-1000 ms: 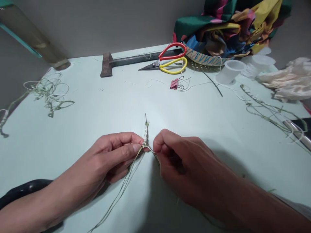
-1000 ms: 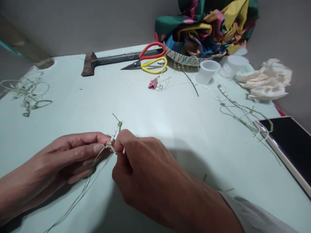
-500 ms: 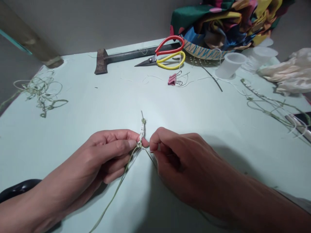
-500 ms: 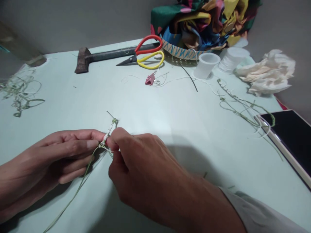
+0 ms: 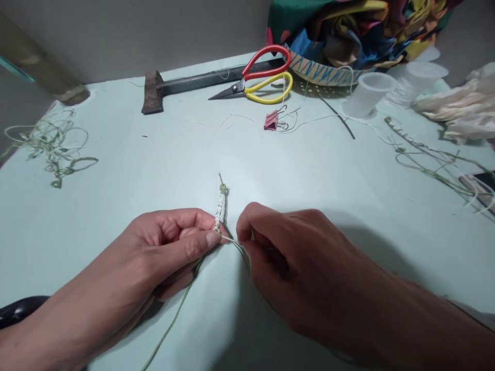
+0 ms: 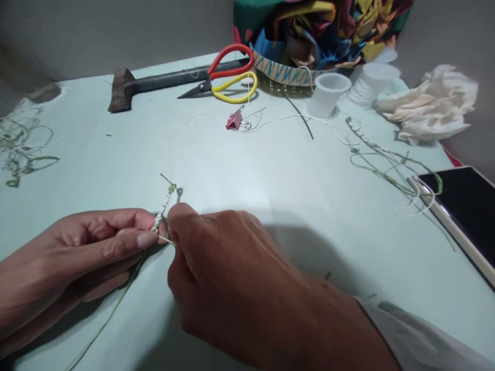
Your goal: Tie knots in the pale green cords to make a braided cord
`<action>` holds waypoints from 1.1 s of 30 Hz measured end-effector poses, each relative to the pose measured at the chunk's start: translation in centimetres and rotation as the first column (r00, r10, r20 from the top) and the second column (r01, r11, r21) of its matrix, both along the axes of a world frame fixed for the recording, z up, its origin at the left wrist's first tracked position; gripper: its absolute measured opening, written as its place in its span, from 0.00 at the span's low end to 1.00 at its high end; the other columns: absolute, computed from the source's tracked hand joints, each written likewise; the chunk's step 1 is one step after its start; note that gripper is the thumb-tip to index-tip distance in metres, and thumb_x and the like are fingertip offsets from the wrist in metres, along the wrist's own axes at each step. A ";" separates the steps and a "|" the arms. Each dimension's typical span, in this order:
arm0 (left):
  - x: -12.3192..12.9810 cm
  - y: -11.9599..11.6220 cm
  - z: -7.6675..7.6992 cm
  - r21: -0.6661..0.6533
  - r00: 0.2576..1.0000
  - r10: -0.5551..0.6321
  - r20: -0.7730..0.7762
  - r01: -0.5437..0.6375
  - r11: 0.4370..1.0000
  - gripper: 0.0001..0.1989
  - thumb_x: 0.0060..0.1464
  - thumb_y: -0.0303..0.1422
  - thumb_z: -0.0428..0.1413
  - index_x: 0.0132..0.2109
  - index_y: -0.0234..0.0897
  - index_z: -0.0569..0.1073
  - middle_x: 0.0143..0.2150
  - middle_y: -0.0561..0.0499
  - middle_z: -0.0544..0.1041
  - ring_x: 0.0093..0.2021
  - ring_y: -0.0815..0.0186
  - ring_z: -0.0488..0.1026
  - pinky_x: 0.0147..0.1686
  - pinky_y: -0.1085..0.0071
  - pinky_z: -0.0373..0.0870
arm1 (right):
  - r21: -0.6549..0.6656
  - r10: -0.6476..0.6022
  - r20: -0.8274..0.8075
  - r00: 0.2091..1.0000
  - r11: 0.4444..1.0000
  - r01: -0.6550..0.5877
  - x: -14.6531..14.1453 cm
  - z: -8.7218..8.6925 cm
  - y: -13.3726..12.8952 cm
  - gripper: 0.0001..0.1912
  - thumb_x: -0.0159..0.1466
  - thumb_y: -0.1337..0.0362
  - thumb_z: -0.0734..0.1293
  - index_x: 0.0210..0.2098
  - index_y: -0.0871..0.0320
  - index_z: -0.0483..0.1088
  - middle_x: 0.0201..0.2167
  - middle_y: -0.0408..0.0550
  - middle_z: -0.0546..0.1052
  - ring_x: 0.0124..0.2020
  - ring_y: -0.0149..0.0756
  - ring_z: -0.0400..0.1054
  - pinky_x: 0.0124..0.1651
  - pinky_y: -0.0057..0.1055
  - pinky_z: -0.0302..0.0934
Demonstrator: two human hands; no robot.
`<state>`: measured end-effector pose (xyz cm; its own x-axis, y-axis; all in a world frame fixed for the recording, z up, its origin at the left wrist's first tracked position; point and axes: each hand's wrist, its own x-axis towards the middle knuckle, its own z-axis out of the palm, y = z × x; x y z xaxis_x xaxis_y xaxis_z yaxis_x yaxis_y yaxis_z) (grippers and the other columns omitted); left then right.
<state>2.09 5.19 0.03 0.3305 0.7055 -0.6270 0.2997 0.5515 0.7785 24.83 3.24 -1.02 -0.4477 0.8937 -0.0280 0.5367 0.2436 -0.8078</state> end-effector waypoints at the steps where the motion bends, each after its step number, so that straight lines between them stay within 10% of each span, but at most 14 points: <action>1: -0.1 0.0 -0.1 0.001 1.000 0.006 -0.010 -0.006 1.000 0.27 0.61 0.58 0.69 0.31 0.41 0.74 0.21 0.60 0.58 0.20 0.74 0.44 0.16 0.77 0.44 | -0.004 0.009 0.005 1.000 1.000 -0.009 0.0 0.0 0.0 0.13 0.61 0.73 0.65 0.32 0.49 0.57 0.20 0.35 0.63 0.20 0.31 0.50 0.22 0.31 0.42; 16: 0.3 0.0 -0.4 -0.048 0.992 0.113 0.049 -0.111 0.993 0.19 0.57 0.52 0.67 0.46 0.42 0.84 0.20 0.58 0.61 0.21 0.66 0.59 0.16 0.74 0.53 | 0.008 0.010 0.008 1.000 1.000 -0.010 0.0 0.0 0.1 0.15 0.58 0.73 0.63 0.31 0.48 0.53 0.17 0.33 0.62 0.17 0.31 0.49 0.18 0.31 0.39; 26: -1.1 -1.6 -1.0 -0.202 0.935 0.307 0.176 -0.271 0.941 0.14 0.59 0.40 0.74 0.50 0.44 0.87 0.20 0.65 0.52 0.20 0.76 0.37 0.16 0.80 0.57 | 0.028 0.023 -0.007 1.000 0.999 -0.023 0.3 0.0 -0.3 0.15 0.63 0.70 0.65 0.30 0.48 0.53 0.17 0.30 0.60 0.17 0.30 0.47 0.16 0.28 0.42; 33: -0.6 -1.2 -0.8 -0.160 0.965 0.202 0.167 -0.176 0.971 0.11 0.60 0.44 0.74 0.39 0.44 0.86 0.22 0.59 0.61 0.21 0.75 0.45 0.16 0.81 0.49 | 0.053 0.046 -0.025 0.999 0.998 -0.045 0.2 0.1 -0.4 0.16 0.67 0.69 0.65 0.30 0.49 0.52 0.18 0.31 0.58 0.18 0.29 0.47 0.18 0.29 0.42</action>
